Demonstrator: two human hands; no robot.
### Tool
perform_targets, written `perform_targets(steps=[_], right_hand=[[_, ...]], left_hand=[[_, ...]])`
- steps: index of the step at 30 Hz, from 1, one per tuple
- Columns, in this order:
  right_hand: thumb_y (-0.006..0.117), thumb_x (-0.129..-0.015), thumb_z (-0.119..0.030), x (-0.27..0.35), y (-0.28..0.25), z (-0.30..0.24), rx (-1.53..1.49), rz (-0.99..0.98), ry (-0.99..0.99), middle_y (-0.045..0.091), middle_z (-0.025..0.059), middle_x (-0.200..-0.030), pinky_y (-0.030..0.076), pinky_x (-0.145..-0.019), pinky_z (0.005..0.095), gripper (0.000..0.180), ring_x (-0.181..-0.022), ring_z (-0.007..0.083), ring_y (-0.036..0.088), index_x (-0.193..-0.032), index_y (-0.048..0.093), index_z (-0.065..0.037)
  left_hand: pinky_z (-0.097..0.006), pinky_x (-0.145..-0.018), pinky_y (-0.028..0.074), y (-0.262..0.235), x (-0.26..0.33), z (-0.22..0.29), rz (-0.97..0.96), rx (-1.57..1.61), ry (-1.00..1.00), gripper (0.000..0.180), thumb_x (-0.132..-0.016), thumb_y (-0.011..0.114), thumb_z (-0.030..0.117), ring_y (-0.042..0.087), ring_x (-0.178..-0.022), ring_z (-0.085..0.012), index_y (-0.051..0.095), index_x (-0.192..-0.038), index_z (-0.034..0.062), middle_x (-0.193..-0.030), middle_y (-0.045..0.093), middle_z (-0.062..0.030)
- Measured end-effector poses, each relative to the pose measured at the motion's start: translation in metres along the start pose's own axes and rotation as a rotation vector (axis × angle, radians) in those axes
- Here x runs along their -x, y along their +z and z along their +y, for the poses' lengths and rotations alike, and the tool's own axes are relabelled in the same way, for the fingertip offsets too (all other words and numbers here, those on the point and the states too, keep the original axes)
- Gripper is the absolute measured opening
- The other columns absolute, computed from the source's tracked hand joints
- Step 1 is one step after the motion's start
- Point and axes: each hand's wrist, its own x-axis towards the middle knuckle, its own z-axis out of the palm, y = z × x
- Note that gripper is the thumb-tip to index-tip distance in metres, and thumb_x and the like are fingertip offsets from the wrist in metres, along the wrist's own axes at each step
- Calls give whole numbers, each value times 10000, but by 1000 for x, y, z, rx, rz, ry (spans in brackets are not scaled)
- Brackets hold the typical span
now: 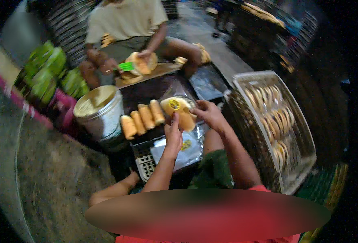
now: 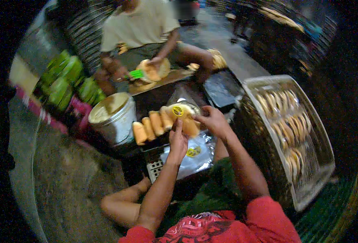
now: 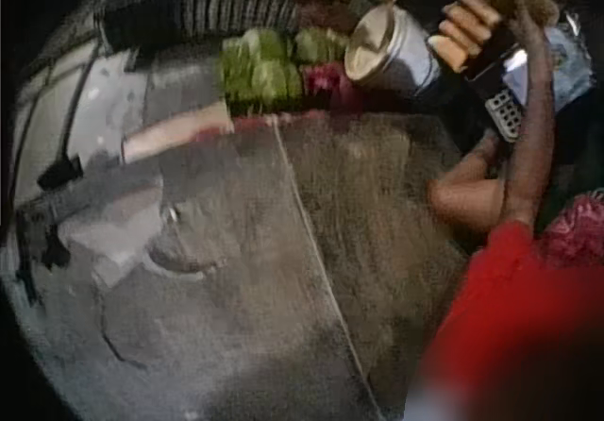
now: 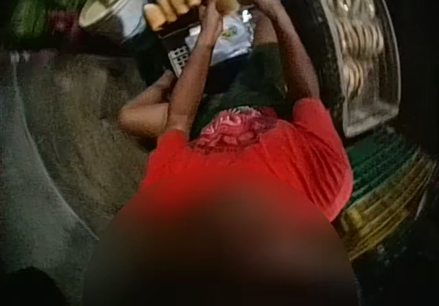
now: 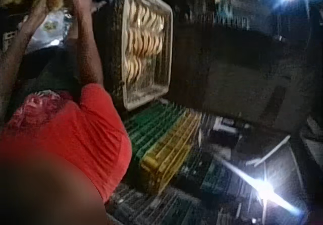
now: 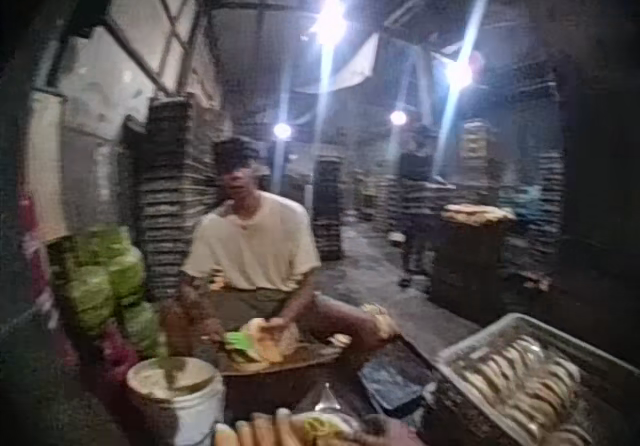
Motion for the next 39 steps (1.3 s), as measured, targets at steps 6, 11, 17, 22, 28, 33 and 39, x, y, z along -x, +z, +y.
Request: perform_targets(steps=[6, 11, 17, 22, 28, 33, 39], right_hand=[[764, -776, -322, 72, -189, 5, -121, 30, 76, 644, 87, -928, 484, -788, 305, 476, -871, 162, 599, -1067, 632, 31], [722, -741, -192, 158, -342, 92, 244, 508, 235, 594, 90, -1074, 456, -909, 331, 498, -1016, 209, 561, -1159, 539, 8], [682, -837, -388, 202, -350, 247, 362, 16, 755, 595, 200, -1287, 451, -971, 394, 593, -1196, 298, 555, -1232, 587, 44], [612, -907, -433, 187, -324, 223, 464, 211, 838, 592, 193, -1288, 442, -998, 413, 603, -1182, 350, 557, -1306, 545, 15], [688, -861, -162, 101, -187, 56, 661, 553, -181, 637, 169, -1173, 487, -919, 377, 384, -1053, 348, 611, -1207, 610, -14], [698, -863, -320, 29, 34, 1, 206, -127, -99, 721, 136, -988, 540, -797, 408, 305, -896, 317, 691, -1055, 707, -84], [635, -852, -483, -69, 179, 2, 492, 93, -31, 701, 173, -966, 537, -809, 465, 487, -901, 352, 681, -1007, 651, -22]], left_hand=[[-407, -836, 494, -39, 28, 11, 91, -1589, 382, 373, -799, 776, 312, 651, -921, -301, 714, -1005, 8, -962, 698, -164], [-460, -865, 433, -130, 26, 11, -15, -2026, 89, 354, -718, 815, 267, 630, -966, -334, 681, -966, 52, -937, 692, -167], [-470, -814, 422, -129, 17, 13, -77, -2075, 90, 167, -872, 632, 212, 644, -881, -365, 673, -926, 60, -885, 691, -173], [-525, -727, 433, -115, 29, 48, 114, -1822, 220, 264, -979, 456, 196, 619, -815, -451, 588, -874, -8, -818, 645, -248], [-310, -631, 463, -131, 33, 128, 145, -1034, 261, 225, -979, 577, 217, 580, -642, -137, 618, -886, 16, -716, 622, -35], [-293, -582, 498, -140, 48, 156, 346, -399, 180, 189, -995, 569, 236, 644, -657, -162, 608, -946, 58, -778, 665, -59], [-259, -457, 408, -140, 50, 161, 325, -76, 263, 101, -994, 551, 170, 537, -532, -136, 531, -1024, 76, -782, 610, -60]])
